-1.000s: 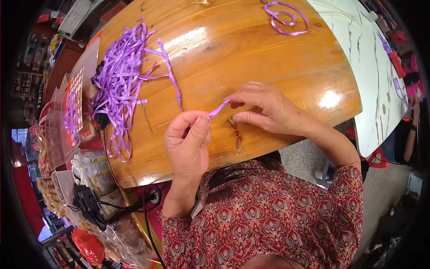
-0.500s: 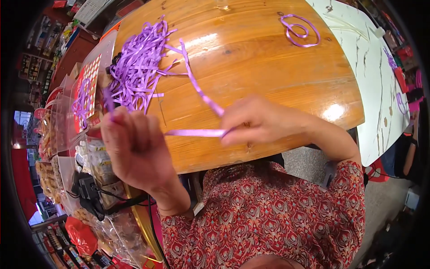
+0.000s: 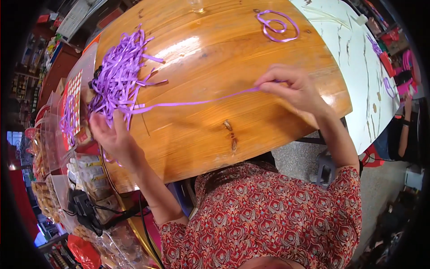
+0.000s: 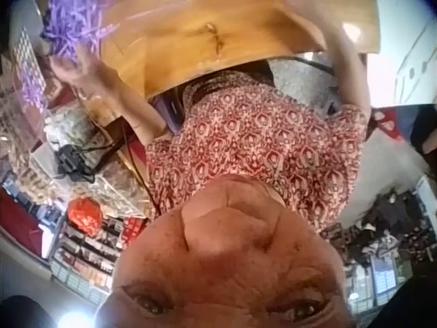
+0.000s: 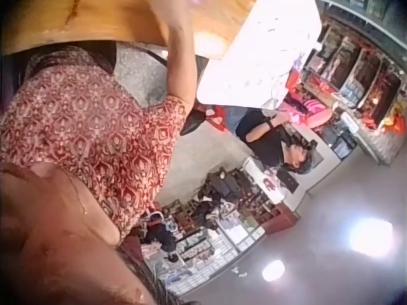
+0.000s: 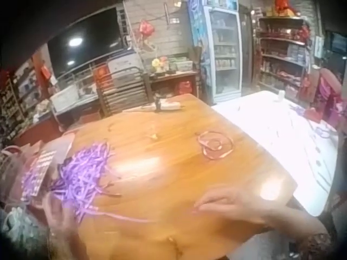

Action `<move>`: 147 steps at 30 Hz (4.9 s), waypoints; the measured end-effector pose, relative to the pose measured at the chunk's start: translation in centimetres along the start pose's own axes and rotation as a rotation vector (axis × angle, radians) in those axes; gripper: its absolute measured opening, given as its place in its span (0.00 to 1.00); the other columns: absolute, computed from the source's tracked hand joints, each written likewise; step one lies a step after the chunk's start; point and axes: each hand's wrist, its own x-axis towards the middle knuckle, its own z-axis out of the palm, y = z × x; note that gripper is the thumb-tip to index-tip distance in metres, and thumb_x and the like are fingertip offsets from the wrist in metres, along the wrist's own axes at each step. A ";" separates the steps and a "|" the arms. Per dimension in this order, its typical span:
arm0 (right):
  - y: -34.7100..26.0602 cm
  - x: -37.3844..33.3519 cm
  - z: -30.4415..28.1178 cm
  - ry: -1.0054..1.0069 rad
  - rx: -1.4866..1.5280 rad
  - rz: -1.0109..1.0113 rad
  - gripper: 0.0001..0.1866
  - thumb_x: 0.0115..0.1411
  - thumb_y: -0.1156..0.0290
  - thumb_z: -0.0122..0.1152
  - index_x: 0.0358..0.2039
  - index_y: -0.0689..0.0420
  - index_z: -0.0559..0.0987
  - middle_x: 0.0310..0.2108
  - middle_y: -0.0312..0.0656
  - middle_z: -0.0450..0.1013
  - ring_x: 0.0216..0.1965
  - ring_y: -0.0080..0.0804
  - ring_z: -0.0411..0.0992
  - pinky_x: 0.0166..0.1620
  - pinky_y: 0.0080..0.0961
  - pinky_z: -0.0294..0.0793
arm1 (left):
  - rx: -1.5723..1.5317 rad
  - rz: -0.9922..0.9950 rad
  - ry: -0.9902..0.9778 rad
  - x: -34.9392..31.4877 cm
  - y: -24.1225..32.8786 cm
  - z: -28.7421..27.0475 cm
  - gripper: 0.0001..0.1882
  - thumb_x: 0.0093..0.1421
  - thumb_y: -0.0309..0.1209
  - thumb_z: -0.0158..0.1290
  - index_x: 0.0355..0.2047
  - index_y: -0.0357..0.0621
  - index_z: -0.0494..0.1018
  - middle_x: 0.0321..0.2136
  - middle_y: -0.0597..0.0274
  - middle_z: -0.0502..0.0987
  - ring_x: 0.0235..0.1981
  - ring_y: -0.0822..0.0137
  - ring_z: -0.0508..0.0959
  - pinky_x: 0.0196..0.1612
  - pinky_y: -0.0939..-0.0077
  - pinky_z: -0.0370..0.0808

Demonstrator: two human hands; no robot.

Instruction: Tying individual knots into thin purple plastic ribbons while sitting at a table.

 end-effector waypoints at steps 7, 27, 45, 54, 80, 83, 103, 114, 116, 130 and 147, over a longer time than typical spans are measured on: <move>-2.7 2.5 5.2 0.144 -0.500 -0.769 0.12 0.48 0.71 0.65 0.33 0.60 0.77 0.24 0.37 0.68 0.27 0.31 0.68 0.29 0.28 0.67 | -0.481 -0.319 -0.710 -7.8 3.1 7.3 0.20 0.61 0.24 0.47 0.54 0.34 0.62 0.44 0.58 0.71 0.45 0.68 0.71 0.50 0.75 0.67; 1.1 1.5 4.6 0.102 -0.258 -0.378 0.07 0.50 0.76 0.63 0.32 0.60 0.79 0.25 0.39 0.71 0.29 0.31 0.70 0.30 0.25 0.68 | 0.554 0.475 -0.528 -5.8 0.9 4.1 0.11 0.57 0.23 0.52 0.40 0.32 0.71 0.36 0.61 0.73 0.38 0.70 0.71 0.41 0.77 0.67; 1.4 0.7 5.4 0.358 -0.505 -0.666 0.08 0.46 0.66 0.55 0.26 0.55 0.73 0.23 0.36 0.63 0.29 0.34 0.66 0.29 0.30 0.63 | 0.344 0.387 -0.716 -8.1 0.6 8.3 0.08 0.61 0.25 0.47 0.40 0.35 0.70 0.33 0.64 0.71 0.33 0.74 0.71 0.36 0.83 0.67; 0.9 2.0 5.8 0.512 -0.509 -0.844 0.08 0.42 0.66 0.56 0.19 0.55 0.69 0.19 0.35 0.60 0.25 0.31 0.63 0.29 0.30 0.61 | -0.535 -0.612 -0.889 -7.8 0.9 8.5 0.09 0.61 0.28 0.49 0.40 0.35 0.69 0.26 0.67 0.71 0.23 0.79 0.66 0.24 0.85 0.62; 1.2 0.4 6.6 0.352 -0.402 -0.645 0.09 0.44 0.63 0.57 0.25 0.52 0.73 0.23 0.33 0.64 0.31 0.32 0.66 0.34 0.32 0.62 | -0.292 -0.397 -0.790 -8.1 0.2 7.0 0.02 0.58 0.20 0.50 0.32 0.35 0.72 0.26 0.70 0.68 0.24 0.82 0.64 0.26 0.91 0.60; 0.8 0.6 6.6 0.326 -0.433 -0.607 0.09 0.42 0.63 0.57 0.23 0.53 0.73 0.23 0.34 0.64 0.31 0.32 0.66 0.34 0.31 0.62 | -0.235 -0.316 -0.789 -8.2 0.1 6.9 0.03 0.58 0.21 0.50 0.33 0.35 0.72 0.24 0.71 0.67 0.22 0.82 0.62 0.23 0.92 0.56; -0.2 0.3 4.5 -0.046 0.052 -0.087 0.06 0.52 0.78 0.62 0.32 0.60 0.80 0.26 0.39 0.73 0.28 0.26 0.71 0.33 0.19 0.68 | -0.055 -0.067 -0.745 -7.9 1.0 8.4 0.04 0.51 0.19 0.58 0.28 0.38 0.76 0.22 0.68 0.70 0.21 0.80 0.65 0.23 0.87 0.59; -0.1 0.5 6.1 -0.155 1.086 0.343 0.09 0.53 0.76 0.61 0.35 0.64 0.79 0.30 0.41 0.74 0.32 0.26 0.71 0.38 0.20 0.70 | -0.347 -0.454 -0.708 -8.7 1.6 8.4 0.06 0.56 0.20 0.54 0.35 0.35 0.72 0.26 0.70 0.71 0.26 0.82 0.68 0.30 0.90 0.64; 0.0 0.5 6.6 -0.154 1.214 0.302 0.10 0.54 0.76 0.60 0.37 0.65 0.79 0.33 0.42 0.74 0.34 0.27 0.71 0.40 0.21 0.70 | -0.409 -0.360 -0.678 -9.5 1.3 8.7 0.06 0.57 0.20 0.54 0.35 0.36 0.72 0.26 0.70 0.72 0.26 0.82 0.69 0.30 0.90 0.64; -0.3 0.8 7.6 0.055 0.993 0.197 0.15 0.55 0.79 0.57 0.44 0.62 0.77 0.36 0.42 0.73 0.37 0.28 0.70 0.43 0.23 0.69 | -0.542 -0.229 -0.466 -11.2 0.5 9.0 0.07 0.57 0.19 0.53 0.37 0.37 0.73 0.32 0.67 0.72 0.28 0.79 0.69 0.32 0.88 0.67; -1.1 1.1 7.4 0.219 -0.224 -0.321 0.17 0.45 0.83 0.63 0.39 0.60 0.78 0.28 0.37 0.73 0.27 0.29 0.71 0.35 0.21 0.68 | -0.423 -0.248 -0.489 -11.2 0.3 9.0 0.06 0.55 0.19 0.55 0.34 0.35 0.73 0.29 0.70 0.72 0.30 0.80 0.69 0.35 0.87 0.66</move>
